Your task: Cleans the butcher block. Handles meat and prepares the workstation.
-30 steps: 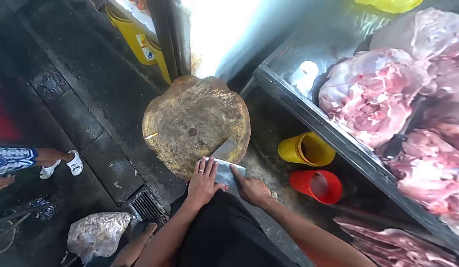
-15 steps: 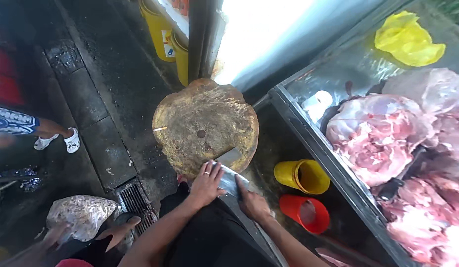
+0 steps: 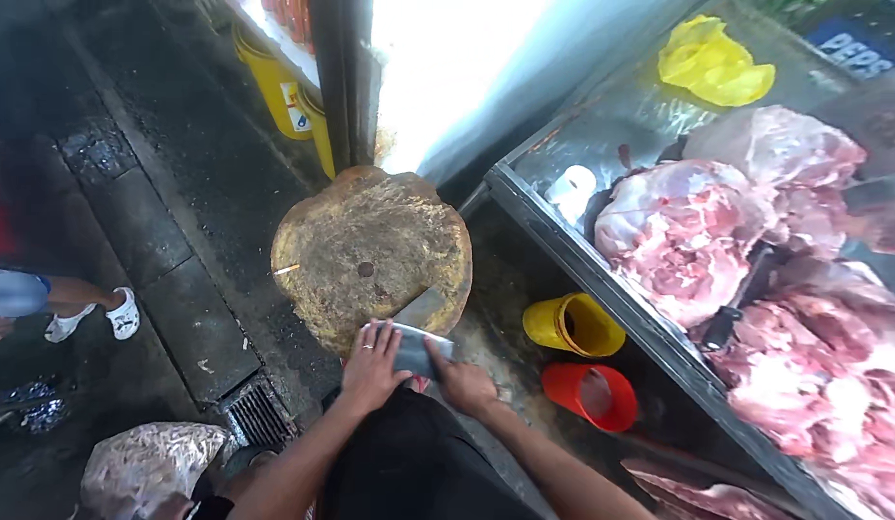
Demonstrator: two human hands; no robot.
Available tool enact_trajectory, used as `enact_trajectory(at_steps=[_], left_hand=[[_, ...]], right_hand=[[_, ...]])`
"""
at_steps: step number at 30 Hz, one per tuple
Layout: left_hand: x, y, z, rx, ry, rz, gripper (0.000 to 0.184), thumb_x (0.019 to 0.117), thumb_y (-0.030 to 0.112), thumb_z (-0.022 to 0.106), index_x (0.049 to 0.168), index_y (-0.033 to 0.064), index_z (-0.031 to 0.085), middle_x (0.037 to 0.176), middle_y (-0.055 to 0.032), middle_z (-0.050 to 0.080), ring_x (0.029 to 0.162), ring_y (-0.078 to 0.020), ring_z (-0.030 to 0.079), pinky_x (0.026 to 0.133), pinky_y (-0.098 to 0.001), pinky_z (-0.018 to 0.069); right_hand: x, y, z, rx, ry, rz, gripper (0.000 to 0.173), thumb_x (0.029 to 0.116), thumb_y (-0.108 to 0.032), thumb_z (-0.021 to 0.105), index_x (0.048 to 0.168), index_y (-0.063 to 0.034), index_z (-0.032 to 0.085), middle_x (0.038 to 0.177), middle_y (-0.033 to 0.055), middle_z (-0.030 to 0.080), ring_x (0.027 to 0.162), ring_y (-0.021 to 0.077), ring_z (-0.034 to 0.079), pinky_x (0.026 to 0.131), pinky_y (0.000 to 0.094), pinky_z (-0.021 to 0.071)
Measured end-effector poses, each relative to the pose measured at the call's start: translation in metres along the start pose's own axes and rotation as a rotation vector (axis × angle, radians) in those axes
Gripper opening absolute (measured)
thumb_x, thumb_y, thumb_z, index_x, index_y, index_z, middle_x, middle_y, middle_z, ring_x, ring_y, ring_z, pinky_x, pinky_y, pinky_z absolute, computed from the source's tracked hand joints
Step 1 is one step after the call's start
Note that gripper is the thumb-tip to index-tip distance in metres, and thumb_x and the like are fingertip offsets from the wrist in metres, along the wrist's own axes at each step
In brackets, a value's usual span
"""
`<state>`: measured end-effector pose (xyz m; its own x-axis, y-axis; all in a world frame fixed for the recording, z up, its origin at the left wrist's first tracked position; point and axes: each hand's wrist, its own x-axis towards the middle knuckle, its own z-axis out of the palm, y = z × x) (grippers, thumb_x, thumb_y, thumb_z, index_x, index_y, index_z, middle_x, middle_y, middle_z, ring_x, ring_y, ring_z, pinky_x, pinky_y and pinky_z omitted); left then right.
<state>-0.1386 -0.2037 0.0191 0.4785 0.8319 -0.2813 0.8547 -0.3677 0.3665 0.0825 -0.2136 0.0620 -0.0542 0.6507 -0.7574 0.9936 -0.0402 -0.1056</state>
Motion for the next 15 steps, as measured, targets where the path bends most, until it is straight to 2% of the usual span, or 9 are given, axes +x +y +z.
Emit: enact_trajectory(at_steps=[4,7,9,11,13,15], left_hand=[[0.089,0.067,0.009,-0.053,0.074,0.170,0.087,0.0974,0.070,0.045,0.165,0.0192,0.025,0.174,-0.0046,0.014,0.160,-0.0328,0.007,0.128,-0.0582,0.0090],[0.125,0.070,0.009,-0.044,0.104,0.269,0.089,0.0967,0.073,0.044,0.165,0.0193,0.025,0.174,-0.0046,0.014,0.160,-0.0316,0.007,0.129,-0.0567,0.0092],[0.112,0.060,0.013,-0.036,0.090,0.263,0.089,0.0965,0.074,0.042,0.165,0.0191,0.026,0.174,-0.0044,0.014,0.160,-0.0317,0.006,0.129,-0.0569,0.0096],[0.072,0.051,0.016,-0.024,0.077,0.183,0.089,0.0969,0.075,0.039,0.164,0.0177,0.028,0.173,-0.0062,0.016,0.160,-0.0330,0.007,0.129,-0.0579,0.0119],[0.039,0.049,0.017,-0.019,0.032,0.098,0.091,0.0968,0.076,0.035,0.165,0.0171,0.025,0.174,-0.0075,0.012,0.160,-0.0344,0.005,0.128,-0.0591,0.0106],[0.048,0.052,0.013,-0.010,0.013,0.103,0.092,0.0971,0.077,0.033,0.165,0.0164,0.023,0.174,-0.0080,0.009,0.160,-0.0348,0.003,0.128,-0.0597,0.0091]], right_hand=[[-0.017,0.078,-0.025,-0.021,0.225,0.209,0.092,0.0926,-0.025,0.061,0.165,-0.0456,0.007,0.099,0.0231,0.073,0.086,0.0478,0.070,0.072,0.0672,0.0552],[-0.022,0.088,-0.040,-0.038,0.276,0.277,0.091,0.0936,-0.024,0.060,0.165,-0.0431,0.007,0.099,0.0222,0.072,0.087,0.0459,0.071,0.072,0.0648,0.0548],[-0.026,0.076,-0.035,0.005,0.235,0.267,0.091,0.0935,-0.024,0.059,0.165,-0.0443,0.006,0.102,0.0233,0.072,0.089,0.0468,0.070,0.074,0.0660,0.0548],[-0.032,0.059,-0.023,0.026,0.181,0.191,0.091,0.0948,-0.025,0.060,0.164,-0.0469,0.007,0.103,0.0238,0.072,0.090,0.0475,0.070,0.075,0.0670,0.0549],[-0.035,0.050,-0.015,0.005,0.120,0.133,0.096,0.0923,-0.021,0.062,0.163,-0.0501,0.005,0.104,0.0215,0.072,0.092,0.0459,0.071,0.077,0.0660,0.0551],[-0.033,0.055,-0.021,-0.006,0.142,0.145,0.097,0.0916,-0.020,0.062,0.163,-0.0518,0.005,0.100,0.0210,0.073,0.089,0.0461,0.071,0.074,0.0657,0.0553]])
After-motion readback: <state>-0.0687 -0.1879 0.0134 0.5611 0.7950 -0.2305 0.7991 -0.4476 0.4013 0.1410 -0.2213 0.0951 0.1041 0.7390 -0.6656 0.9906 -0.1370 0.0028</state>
